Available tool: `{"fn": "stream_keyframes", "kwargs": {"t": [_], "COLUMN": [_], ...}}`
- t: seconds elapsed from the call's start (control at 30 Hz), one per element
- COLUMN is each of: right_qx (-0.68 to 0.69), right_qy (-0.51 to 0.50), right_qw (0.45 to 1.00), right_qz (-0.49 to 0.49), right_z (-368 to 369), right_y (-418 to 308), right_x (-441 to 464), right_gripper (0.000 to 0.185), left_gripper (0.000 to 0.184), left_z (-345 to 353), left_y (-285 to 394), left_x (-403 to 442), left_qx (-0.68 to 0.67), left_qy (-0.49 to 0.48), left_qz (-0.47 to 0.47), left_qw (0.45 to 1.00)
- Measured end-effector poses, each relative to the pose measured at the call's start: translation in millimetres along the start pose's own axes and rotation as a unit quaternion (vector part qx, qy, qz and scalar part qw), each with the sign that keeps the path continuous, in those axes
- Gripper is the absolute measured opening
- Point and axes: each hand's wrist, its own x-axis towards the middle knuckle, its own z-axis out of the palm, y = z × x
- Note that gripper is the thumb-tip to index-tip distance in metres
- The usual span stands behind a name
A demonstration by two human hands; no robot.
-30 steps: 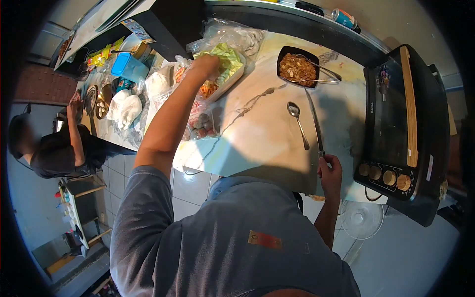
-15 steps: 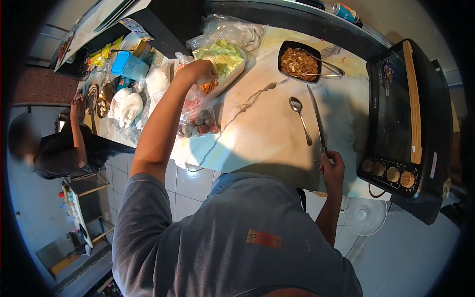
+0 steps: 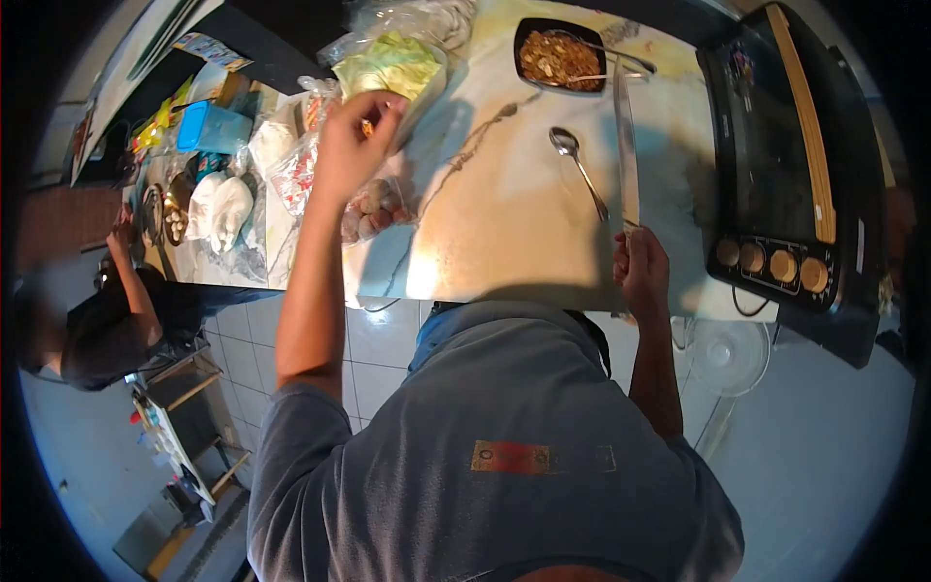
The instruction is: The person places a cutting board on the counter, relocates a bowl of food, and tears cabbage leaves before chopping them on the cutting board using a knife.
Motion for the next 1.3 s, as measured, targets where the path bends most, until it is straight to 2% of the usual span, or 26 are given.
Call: {"fn": "stream_keyframes", "kwargs": {"t": [0.03,0.07,0.13,0.23,0.37,0.43,0.47,0.53,0.57,0.6,0.67,0.7,0.73,0.77,0.87,0.9,0.93,1.0,1.13,1.17,1.2,1.27,1.3], "right_qx": [-0.016,-0.017,-0.175,-0.164,-0.177,-0.241,-0.239,-0.405,-0.404,-0.426,-0.444,-0.464,-0.483,-0.475,-0.486,-0.505,-0.528,-0.468,-0.435,-0.426,-0.424,-0.434,-0.394], "right_qy": [0.008,0.015,0.031,0.036,0.053,0.071,0.074,0.102,0.112,0.116,0.138,0.141,0.147,0.174,0.221,0.238,0.259,0.275,0.327,0.396,0.43,0.5,0.558], "right_qw": [1.0,1.0,0.983,0.986,0.983,0.968,0.968,0.886,0.884,0.87,0.856,0.844,0.833,0.834,0.831,0.804,0.771,0.8,0.81,0.764,0.752,0.725,0.709], "right_qz": [0.001,0.006,-0.048,-0.009,-0.013,-0.011,-0.018,-0.201,-0.206,-0.217,-0.225,-0.229,-0.228,-0.22,-0.154,-0.202,-0.246,-0.257,-0.218,-0.279,-0.265,-0.19,-0.173], "right_z": [3,8,18,28,34,33,32,30,30,29,27,28,29,31,36,37,36,33,28,29,29,30,35], "right_y": [7,13,23,29,28,26,26,34,42,50,62,68,74,81,96,94,94,94,93,93,103,131,138], "right_x": [0,-1,-4,-15,-24,-27,-24,-22,-21,-19,-16,-15,-15,-14,-13,-13,-17,-32,-121,-157,-187,-252,-293], "right_gripper": [0.032,0.032,0.036,0.037,0.035,0.028,0.028,0.021,0.021,0.021,0.022,0.022,0.022,0.022,0.028,0.028,0.029,0.033,0.031,0.033,0.033,0.034,0.021], "left_gripper": [0.015,0.015,0.017,0.017,0.019,0.036,0.036,0.058,0.068,0.068,0.064,0.053,0.053,0.044,0.026,0.017,0.017,0.011,0.005,0.004,0.004,0.007,0.008], "left_z": [9,22,49,63,57,46,46,49,46,49,56,62,69,76,93,101,107,114,126,132,138,156,166], "left_y": [6,5,-2,-3,-7,1,3,9,4,5,9,8,6,3,7,8,12,25,79,95,110,150,170], "left_x": [-9,-17,-35,-46,-47,-43,-41,-39,-36,-32,-28,-27,-31,-34,-33,-40,-47,-54,-79,-91,-105,-147,-174], "left_qx": [-0.073,-0.076,-0.09,-0.089,-0.082,-0.071,-0.071,0.05,0.027,0.027,-0.031,-0.04,-0.041,-0.05,-0.089,-0.114,-0.126,-0.114,-0.144,-0.143,-0.138,-0.176,-0.177], "left_qy": [-0.017,-0.025,-0.04,-0.079,-0.102,-0.116,-0.113,-0.041,-0.142,-0.141,-0.175,-0.167,-0.183,-0.169,-0.181,-0.191,-0.225,-0.247,-0.324,-0.345,-0.363,-0.396,-0.433], "left_qz": [-0.074,-0.075,0.035,-0.007,-0.023,-0.022,-0.015,0.169,0.167,0.18,0.149,0.151,0.169,0.156,0.152,0.134,0.159,0.185,0.267,0.277,0.283,0.35,0.369], "left_qw": [0.994,0.994,0.995,0.993,0.991,0.99,0.991,0.984,0.975,0.973,0.973,0.973,0.968,0.972,0.967,0.966,0.953,0.944,0.896,0.885,0.877,0.83,0.803]}}
